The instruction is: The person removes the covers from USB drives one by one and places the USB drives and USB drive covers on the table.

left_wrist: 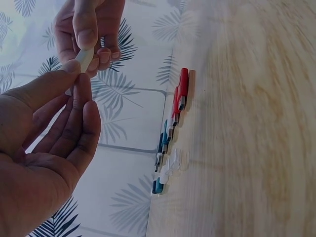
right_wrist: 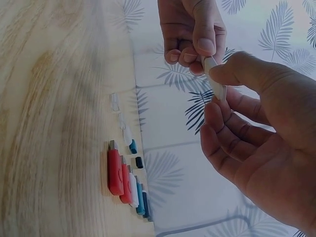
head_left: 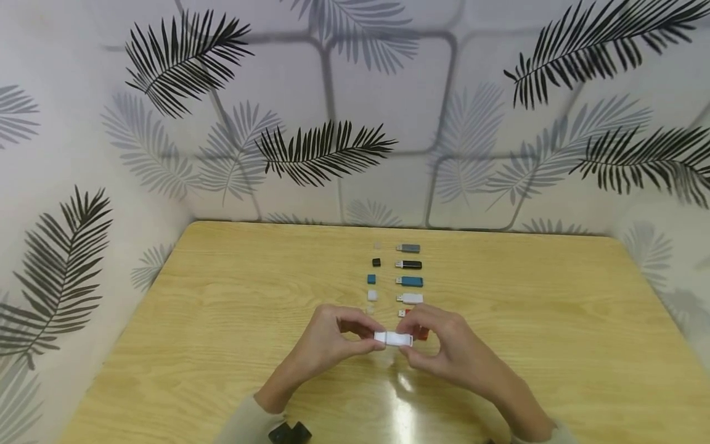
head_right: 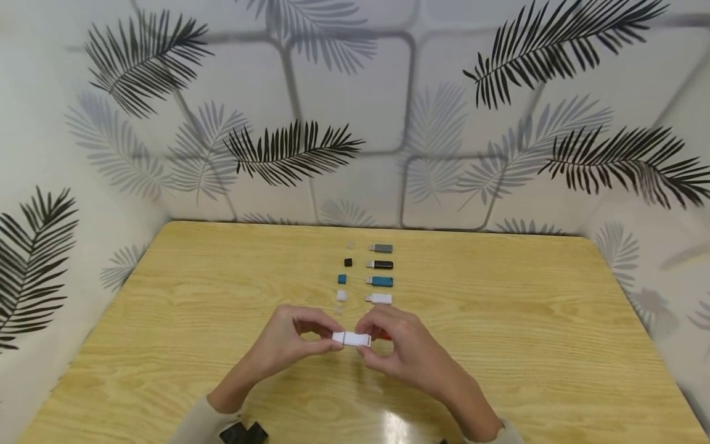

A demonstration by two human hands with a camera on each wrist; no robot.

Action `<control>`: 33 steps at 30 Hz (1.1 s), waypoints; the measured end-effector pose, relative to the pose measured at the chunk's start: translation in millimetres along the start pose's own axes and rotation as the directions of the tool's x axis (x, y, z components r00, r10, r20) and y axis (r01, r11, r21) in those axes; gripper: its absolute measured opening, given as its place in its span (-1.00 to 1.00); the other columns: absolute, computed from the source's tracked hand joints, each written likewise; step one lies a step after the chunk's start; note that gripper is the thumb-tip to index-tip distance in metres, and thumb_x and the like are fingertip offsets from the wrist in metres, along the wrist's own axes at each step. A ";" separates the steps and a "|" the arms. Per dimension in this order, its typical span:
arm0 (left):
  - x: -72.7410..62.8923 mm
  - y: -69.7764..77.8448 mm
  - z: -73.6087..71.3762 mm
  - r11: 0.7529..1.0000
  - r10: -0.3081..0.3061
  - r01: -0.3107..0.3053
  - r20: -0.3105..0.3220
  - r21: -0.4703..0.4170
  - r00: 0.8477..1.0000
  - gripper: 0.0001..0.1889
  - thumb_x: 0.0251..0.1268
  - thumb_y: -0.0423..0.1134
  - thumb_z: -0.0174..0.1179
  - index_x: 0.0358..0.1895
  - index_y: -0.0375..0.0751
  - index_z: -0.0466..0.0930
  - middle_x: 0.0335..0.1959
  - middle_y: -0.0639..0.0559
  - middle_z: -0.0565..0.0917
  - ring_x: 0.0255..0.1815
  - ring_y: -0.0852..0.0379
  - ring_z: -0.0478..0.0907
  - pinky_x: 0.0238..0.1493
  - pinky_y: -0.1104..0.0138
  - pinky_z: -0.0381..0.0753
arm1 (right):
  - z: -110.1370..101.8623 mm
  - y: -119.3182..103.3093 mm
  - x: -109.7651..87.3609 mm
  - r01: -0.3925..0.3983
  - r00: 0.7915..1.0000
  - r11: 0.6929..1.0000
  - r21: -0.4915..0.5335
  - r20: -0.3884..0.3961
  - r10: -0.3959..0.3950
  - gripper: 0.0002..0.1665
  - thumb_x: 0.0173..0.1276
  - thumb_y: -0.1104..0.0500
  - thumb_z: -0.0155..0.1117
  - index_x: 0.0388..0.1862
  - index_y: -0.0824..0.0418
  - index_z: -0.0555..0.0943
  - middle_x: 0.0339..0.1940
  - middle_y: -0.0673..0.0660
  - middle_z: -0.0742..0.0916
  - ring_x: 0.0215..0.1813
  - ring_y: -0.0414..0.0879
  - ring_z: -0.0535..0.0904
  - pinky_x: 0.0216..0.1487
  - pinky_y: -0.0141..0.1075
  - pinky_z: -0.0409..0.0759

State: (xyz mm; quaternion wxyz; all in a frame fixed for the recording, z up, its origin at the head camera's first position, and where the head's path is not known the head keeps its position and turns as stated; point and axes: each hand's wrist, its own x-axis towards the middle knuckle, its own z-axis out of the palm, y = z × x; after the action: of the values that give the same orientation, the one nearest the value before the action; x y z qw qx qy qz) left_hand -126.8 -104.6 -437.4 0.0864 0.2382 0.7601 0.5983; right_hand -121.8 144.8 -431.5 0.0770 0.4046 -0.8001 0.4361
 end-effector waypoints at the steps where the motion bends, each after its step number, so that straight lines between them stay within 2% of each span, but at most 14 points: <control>1: -0.3 0.3 0.1 1.000 0.001 -0.001 0.000 -0.002 1.000 -0.84 0.15 -0.37 0.53 -0.19 -0.24 0.82 -0.27 0.02 0.80 -0.29 0.16 0.73 -0.13 0.13 0.76 | -0.2 -0.4 0.0 0.003 1.000 1.000 -0.002 -0.002 -0.003 -0.68 0.20 0.36 0.50 -0.16 0.03 0.65 -0.25 -0.16 0.66 -0.29 -0.28 0.52 -0.29 -0.39 0.61; 11: -4.5 1.2 1.2 1.000 0.012 -0.012 -0.003 -0.025 1.000 -0.85 0.14 -0.41 0.52 -0.21 -0.27 0.82 -0.27 -0.02 0.80 -0.30 0.15 0.73 -0.14 0.12 0.76 | 1.1 -3.1 0.3 0.038 0.999 0.999 0.004 0.001 -0.038 -0.67 0.19 0.39 0.49 -0.17 0.05 0.64 -0.26 -0.13 0.66 -0.30 -0.29 0.51 -0.32 -0.41 0.60; 16: -1.4 3.6 -0.5 1.000 0.022 -0.022 -0.003 0.009 1.000 -0.85 0.14 -0.38 0.53 -0.22 -0.24 0.82 -0.29 0.02 0.80 -0.30 0.16 0.74 -0.14 0.17 0.76 | -0.1 -3.6 2.1 0.035 0.999 0.999 -0.017 -0.011 -0.035 -0.68 0.18 0.38 0.49 -0.18 0.06 0.65 -0.25 -0.13 0.67 -0.31 -0.29 0.52 -0.32 -0.42 0.61; 23: 0.3 6.6 -5.8 1.000 0.024 -0.025 0.013 0.008 1.000 -0.86 0.15 -0.40 0.52 -0.22 -0.24 0.82 -0.28 0.02 0.80 -0.29 0.14 0.74 -0.13 0.10 0.76 | -0.4 -6.1 5.8 0.059 0.998 0.998 -0.026 -0.020 -0.060 -0.68 0.17 0.38 0.50 -0.17 0.08 0.66 -0.24 -0.12 0.69 -0.31 -0.29 0.52 -0.32 -0.43 0.61; 28: -0.5 6.8 -6.4 1.000 0.013 -0.013 0.022 0.007 1.000 -0.86 0.15 -0.38 0.53 -0.21 -0.24 0.82 -0.29 0.02 0.81 -0.30 0.13 0.74 -0.14 0.17 0.76 | -1.6 -7.2 5.1 0.046 0.999 0.999 -0.028 -0.008 -0.046 -0.69 0.17 0.38 0.51 -0.17 0.08 0.66 -0.25 -0.13 0.68 -0.31 -0.29 0.51 -0.32 -0.44 0.60; 33: 1.4 8.6 -7.7 0.999 0.043 -0.044 0.011 0.029 0.999 -0.86 0.13 -0.39 0.53 -0.22 -0.22 0.83 -0.30 0.04 0.80 -0.31 0.14 0.74 -0.15 0.21 0.76 | -3.8 -8.0 7.0 0.029 1.000 0.999 -0.044 -0.006 -0.030 -0.71 0.18 0.36 0.51 -0.18 0.09 0.66 -0.25 -0.14 0.68 -0.31 -0.29 0.51 -0.32 -0.44 0.60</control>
State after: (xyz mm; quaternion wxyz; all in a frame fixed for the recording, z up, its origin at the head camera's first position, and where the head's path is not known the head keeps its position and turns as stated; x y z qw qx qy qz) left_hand -129.0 -109.1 -426.9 0.0738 0.2590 0.7629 0.5878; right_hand -121.6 141.3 -420.8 0.0947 0.4133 -0.8031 0.4186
